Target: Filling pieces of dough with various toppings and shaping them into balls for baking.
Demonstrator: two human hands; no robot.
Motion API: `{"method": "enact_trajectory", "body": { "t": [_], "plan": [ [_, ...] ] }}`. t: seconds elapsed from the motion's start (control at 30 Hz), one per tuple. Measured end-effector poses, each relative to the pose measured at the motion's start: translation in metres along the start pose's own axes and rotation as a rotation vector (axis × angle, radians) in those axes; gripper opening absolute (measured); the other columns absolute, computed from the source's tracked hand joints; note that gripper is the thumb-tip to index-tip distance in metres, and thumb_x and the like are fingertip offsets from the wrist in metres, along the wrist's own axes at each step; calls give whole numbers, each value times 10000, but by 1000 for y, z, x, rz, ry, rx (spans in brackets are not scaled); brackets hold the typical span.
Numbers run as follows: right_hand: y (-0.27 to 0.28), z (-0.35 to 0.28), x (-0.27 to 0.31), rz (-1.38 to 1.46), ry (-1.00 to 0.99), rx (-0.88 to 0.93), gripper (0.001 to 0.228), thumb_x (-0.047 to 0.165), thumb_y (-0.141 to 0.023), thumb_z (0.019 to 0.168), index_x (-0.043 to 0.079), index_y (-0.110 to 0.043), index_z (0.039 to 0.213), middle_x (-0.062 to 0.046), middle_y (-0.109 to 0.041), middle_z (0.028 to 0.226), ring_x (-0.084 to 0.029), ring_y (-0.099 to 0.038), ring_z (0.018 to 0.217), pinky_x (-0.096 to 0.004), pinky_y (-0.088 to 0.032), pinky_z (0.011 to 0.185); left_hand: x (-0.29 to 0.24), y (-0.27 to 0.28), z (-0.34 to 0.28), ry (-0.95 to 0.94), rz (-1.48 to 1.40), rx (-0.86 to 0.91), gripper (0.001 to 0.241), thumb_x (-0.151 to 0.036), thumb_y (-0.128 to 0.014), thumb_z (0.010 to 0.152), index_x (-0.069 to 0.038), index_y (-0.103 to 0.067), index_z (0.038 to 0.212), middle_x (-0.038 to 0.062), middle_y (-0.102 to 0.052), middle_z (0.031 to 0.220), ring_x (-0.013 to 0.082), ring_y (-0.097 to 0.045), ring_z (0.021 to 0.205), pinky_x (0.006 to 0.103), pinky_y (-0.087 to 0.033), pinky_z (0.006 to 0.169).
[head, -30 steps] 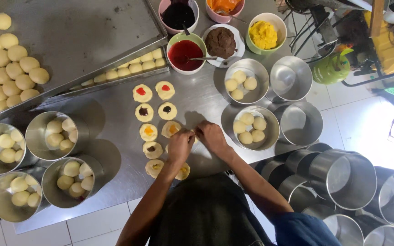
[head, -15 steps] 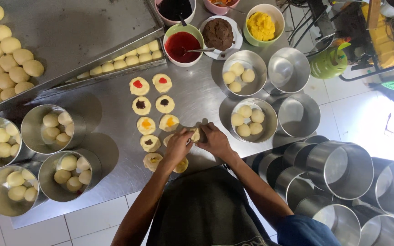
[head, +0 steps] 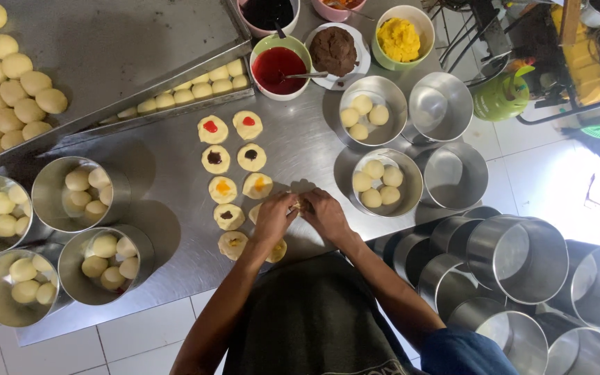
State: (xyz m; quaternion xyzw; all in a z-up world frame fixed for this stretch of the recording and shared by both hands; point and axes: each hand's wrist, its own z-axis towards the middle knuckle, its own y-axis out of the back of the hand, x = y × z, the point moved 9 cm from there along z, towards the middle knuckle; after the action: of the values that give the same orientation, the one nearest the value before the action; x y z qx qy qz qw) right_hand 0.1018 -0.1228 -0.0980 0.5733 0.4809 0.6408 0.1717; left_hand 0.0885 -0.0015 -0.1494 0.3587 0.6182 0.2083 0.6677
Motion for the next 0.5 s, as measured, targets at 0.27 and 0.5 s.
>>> {"method": "enact_trajectory", "body": {
  "t": [0.27,0.5],
  "plan": [
    [-16,-1,-15,-41,-13,29,170,192,-734,809,114,-742,960,-103,-700,811,-325,-722,788,-431,-585,687,6,-10,0,5,-26,40,68,-245,-767,835,-202,-714,837,11,-647,779,299,-693,820,408,-551,694],
    [-14,-4,-12,-55,22,5,133,182,-721,850,95,-740,949,-122,-713,801,-330,-726,753,-428,-588,649,5,-12,-5,98,-99,45,79,-181,-750,854,-172,-742,932,85,-732,798,370,-719,837,473,-579,735]
  ]
}}
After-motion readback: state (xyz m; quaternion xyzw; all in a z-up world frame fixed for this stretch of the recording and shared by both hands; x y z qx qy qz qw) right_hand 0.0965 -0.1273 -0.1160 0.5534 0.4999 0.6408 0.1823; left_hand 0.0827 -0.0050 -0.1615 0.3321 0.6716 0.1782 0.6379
